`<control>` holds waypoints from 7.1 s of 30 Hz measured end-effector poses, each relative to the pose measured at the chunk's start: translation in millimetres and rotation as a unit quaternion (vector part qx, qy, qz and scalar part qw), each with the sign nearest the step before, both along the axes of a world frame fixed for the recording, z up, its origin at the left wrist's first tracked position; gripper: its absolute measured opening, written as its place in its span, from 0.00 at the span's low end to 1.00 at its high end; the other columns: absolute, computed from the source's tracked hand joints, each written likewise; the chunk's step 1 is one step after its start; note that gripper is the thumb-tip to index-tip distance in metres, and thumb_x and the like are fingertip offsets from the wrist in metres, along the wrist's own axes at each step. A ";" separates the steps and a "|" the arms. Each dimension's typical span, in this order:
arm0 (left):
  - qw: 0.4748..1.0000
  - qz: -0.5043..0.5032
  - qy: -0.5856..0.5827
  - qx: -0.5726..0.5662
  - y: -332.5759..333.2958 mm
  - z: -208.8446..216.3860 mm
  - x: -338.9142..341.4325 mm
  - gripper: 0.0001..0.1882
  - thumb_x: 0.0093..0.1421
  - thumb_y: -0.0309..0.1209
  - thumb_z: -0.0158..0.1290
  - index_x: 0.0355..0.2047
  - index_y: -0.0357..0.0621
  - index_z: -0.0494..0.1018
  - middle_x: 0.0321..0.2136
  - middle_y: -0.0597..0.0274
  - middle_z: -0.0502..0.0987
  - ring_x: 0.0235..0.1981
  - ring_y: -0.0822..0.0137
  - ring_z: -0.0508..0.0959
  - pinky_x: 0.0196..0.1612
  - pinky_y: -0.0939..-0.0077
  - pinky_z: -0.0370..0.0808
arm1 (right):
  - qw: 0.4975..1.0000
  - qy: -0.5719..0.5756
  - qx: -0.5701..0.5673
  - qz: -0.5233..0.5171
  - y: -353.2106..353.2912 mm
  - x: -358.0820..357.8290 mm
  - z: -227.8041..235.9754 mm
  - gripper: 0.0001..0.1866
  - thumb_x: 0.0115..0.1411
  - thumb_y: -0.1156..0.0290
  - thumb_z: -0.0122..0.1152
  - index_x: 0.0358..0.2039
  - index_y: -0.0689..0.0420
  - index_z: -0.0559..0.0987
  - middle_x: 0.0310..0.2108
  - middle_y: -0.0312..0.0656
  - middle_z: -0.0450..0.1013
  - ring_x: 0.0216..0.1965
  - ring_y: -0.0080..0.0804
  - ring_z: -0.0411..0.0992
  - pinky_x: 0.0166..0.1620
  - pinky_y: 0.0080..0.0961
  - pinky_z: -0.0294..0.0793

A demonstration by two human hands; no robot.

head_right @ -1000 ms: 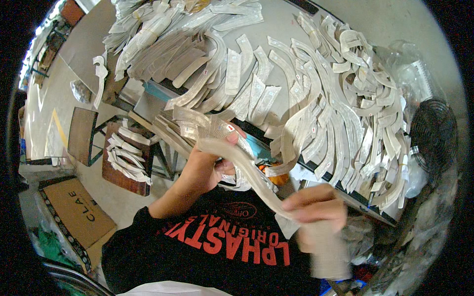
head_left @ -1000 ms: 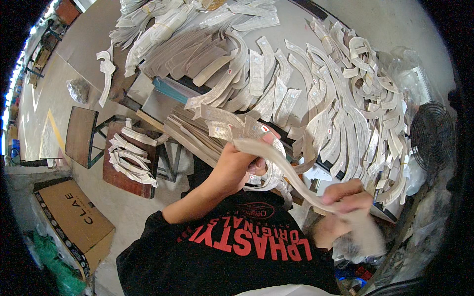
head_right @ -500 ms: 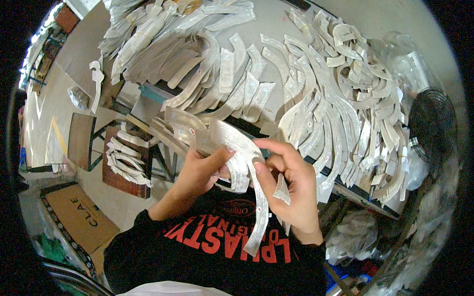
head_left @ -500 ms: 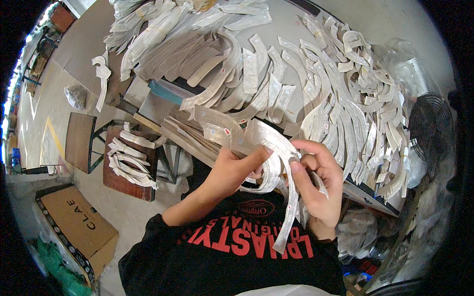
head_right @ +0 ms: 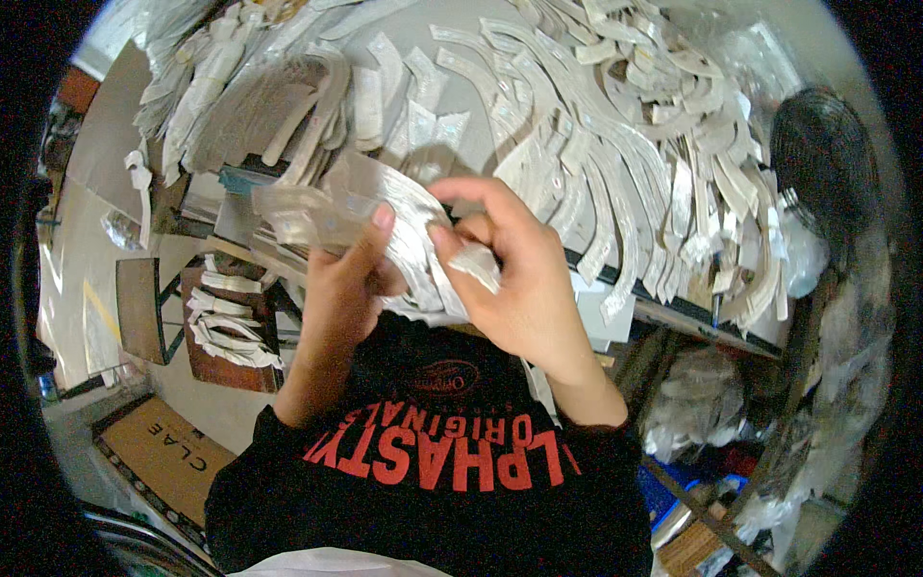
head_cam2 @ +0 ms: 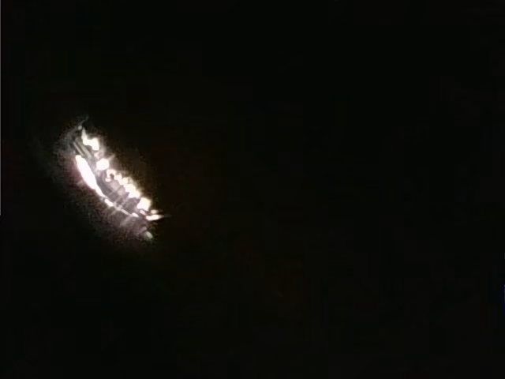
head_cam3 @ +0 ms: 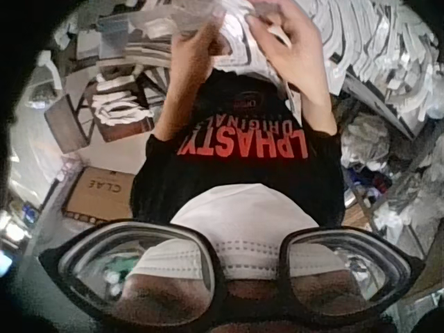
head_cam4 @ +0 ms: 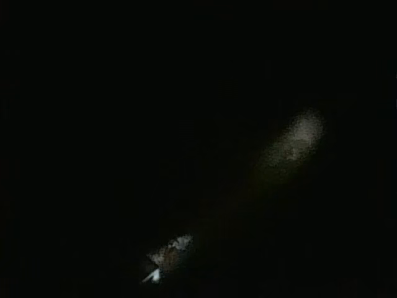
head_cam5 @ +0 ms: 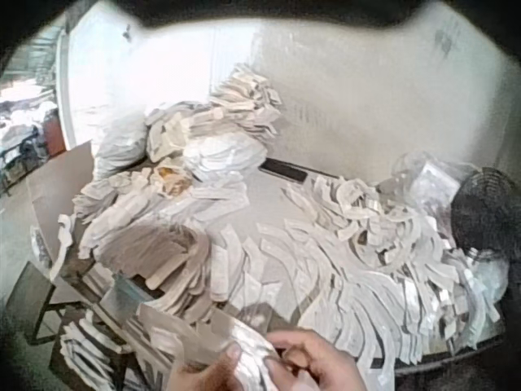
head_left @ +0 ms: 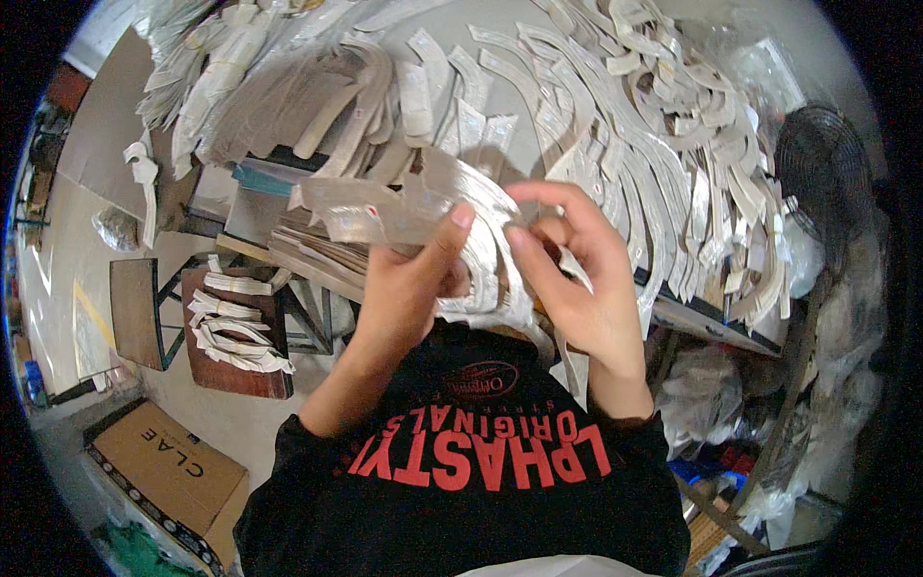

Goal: The person sorts and stacks white fabric strips on a table. They pick up strips, separate them, and place them into neat piles. The person occasionally adjusts the pile and continues handling the strips.

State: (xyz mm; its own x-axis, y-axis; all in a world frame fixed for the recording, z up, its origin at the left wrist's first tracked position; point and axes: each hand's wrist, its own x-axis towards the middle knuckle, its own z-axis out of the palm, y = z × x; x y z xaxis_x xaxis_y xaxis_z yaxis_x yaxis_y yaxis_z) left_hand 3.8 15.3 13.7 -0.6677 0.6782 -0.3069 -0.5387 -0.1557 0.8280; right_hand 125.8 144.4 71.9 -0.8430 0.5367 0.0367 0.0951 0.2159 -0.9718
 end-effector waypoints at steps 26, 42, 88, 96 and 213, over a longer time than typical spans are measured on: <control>0.970 0.186 -0.132 0.081 -9.1 25.0 -40.3 0.16 0.74 0.36 0.55 0.27 0.54 0.67 0.18 0.80 0.61 0.15 0.83 0.58 0.19 0.79 0.53 | 0.960 -0.046 -0.215 0.173 9.5 4.1 -11.6 0.11 0.72 0.75 0.62 0.51 0.64 0.73 0.36 0.38 0.80 0.39 0.25 0.83 0.42 0.21 0.78; 0.981 0.120 -0.138 -0.067 -17.8 47.0 -0.3 0.11 0.68 0.39 0.58 0.35 0.44 0.76 0.22 0.68 0.72 0.20 0.71 0.72 0.25 0.72 0.69 | 0.969 0.126 -0.214 0.007 33.7 19.3 4.9 0.38 0.78 0.36 0.30 0.39 0.61 0.74 0.29 0.43 0.71 0.14 0.24 0.62 0.19 0.21 0.62; 0.963 -0.035 -0.232 0.135 -12.5 -27.3 9.3 0.17 0.75 0.47 0.49 0.48 0.48 0.77 0.28 0.71 0.78 0.19 0.80 0.72 0.19 0.85 0.63 | 0.965 0.172 -0.083 -0.181 -10.5 40.3 -33.6 0.05 0.77 0.75 0.50 0.50 0.61 0.70 0.46 0.52 0.75 0.20 0.27 0.74 0.28 0.27 0.81; 0.980 0.001 -0.196 0.018 -10.7 -11.6 11.6 0.13 0.72 0.39 0.56 0.48 0.43 0.76 0.30 0.66 0.80 0.24 0.73 0.78 0.25 0.77 0.72 | 0.954 0.227 -0.131 -0.146 11.3 49.0 -30.5 0.16 0.69 0.59 0.56 0.38 0.62 0.73 0.38 0.56 0.76 0.43 0.45 0.78 0.53 0.44 0.75; 0.932 -0.308 0.189 -0.013 52.8 18.2 28.2 0.40 0.74 0.20 0.47 0.80 0.39 0.41 0.36 0.64 0.74 0.40 0.72 0.74 0.50 0.74 0.72 | 0.928 -0.264 0.231 0.128 257.1 9.6 60.4 0.19 0.67 0.66 0.73 0.52 0.62 0.79 0.44 0.33 0.74 0.46 0.21 0.68 0.51 0.24 0.70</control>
State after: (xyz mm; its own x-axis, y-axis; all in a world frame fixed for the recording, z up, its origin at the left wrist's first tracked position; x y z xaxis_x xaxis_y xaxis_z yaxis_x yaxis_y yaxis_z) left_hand 32.0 68.2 31.9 -0.2173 0.9645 -0.1500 -0.1886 0.1093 0.9760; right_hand 135.4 401.4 132.2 -0.9071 0.3453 -0.2407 0.4185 0.6795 -0.6026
